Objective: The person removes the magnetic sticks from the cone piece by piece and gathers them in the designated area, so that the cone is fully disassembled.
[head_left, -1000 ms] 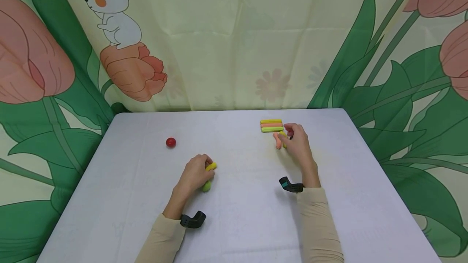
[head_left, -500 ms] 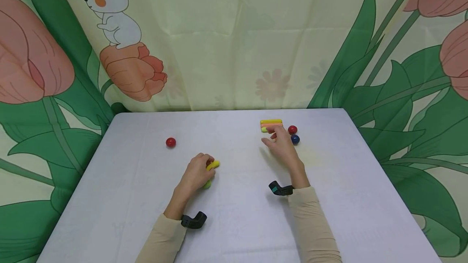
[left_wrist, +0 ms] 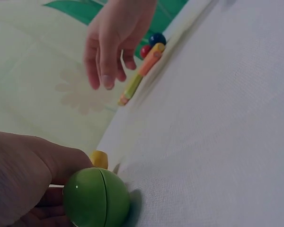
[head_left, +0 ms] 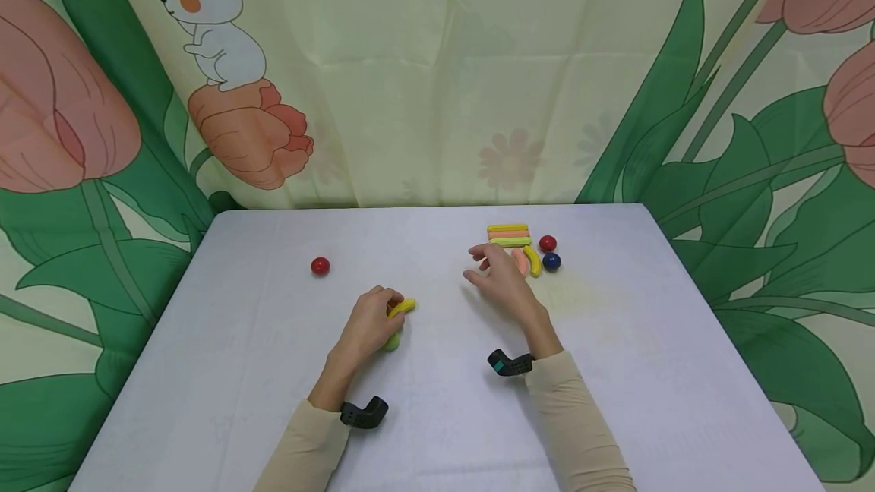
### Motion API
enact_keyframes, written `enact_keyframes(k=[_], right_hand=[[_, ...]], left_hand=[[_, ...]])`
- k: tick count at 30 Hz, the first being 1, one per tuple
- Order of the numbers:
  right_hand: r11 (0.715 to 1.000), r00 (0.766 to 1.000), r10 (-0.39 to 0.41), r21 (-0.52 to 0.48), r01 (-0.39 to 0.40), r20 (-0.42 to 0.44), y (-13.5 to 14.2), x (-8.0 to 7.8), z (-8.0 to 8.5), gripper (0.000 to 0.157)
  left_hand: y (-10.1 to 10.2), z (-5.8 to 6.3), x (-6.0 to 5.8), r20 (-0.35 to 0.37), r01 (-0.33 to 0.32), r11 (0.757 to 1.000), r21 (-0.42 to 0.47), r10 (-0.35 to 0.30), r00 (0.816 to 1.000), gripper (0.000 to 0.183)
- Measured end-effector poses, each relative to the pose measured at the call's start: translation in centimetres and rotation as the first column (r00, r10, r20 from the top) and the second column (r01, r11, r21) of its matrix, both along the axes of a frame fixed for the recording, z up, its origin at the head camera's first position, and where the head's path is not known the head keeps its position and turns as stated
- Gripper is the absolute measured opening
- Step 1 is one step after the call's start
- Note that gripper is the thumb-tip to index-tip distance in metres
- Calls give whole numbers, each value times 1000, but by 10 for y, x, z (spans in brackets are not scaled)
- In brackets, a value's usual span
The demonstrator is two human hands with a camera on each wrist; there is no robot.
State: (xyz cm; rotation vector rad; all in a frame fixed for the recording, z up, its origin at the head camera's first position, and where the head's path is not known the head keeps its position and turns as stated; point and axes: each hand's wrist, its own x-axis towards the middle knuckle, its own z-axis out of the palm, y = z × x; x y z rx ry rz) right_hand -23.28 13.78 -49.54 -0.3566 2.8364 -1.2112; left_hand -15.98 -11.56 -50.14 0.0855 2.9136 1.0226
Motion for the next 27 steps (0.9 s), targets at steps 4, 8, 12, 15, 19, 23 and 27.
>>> enact_keyframes(k=[4, 8, 12, 15, 19, 23, 27], right_hand=[[999, 999, 39, 5, -39, 19, -9, 3, -1, 46], [995, 995, 95, 1, -95, 35, -19, 6, -2, 45], [989, 989, 148, 2, -148, 28, -27, 10, -5, 45], [983, 983, 185, 4, -186, 16, -32, 13, -7, 45], [974, 974, 225, 17, -226, 16, -39, 17, -6, 43], [966, 966, 257, 33, -258, 30, -45, 21, -3, 41], [955, 957, 287, 60, -289, 38, -51, 24, -2, 37]], left_hand=[[0, 0, 1, -21, 2, 1000, 7, -2, 1000, 24], [1, -1, 1, -36, 1, 1000, 8, 0, 999, 23], [2, -1, 1, -47, 0, 1000, 3, 0, 999, 22], [2, -1, 1, -52, 3, 1000, 9, -2, 999, 22], [3, -1, 2, -56, 7, 1000, 24, -5, 998, 22], [4, -1, 2, -69, 11, 999, 31, -9, 998, 22], [5, -1, 2, -87, 27, 999, 45, -23, 996, 22]])
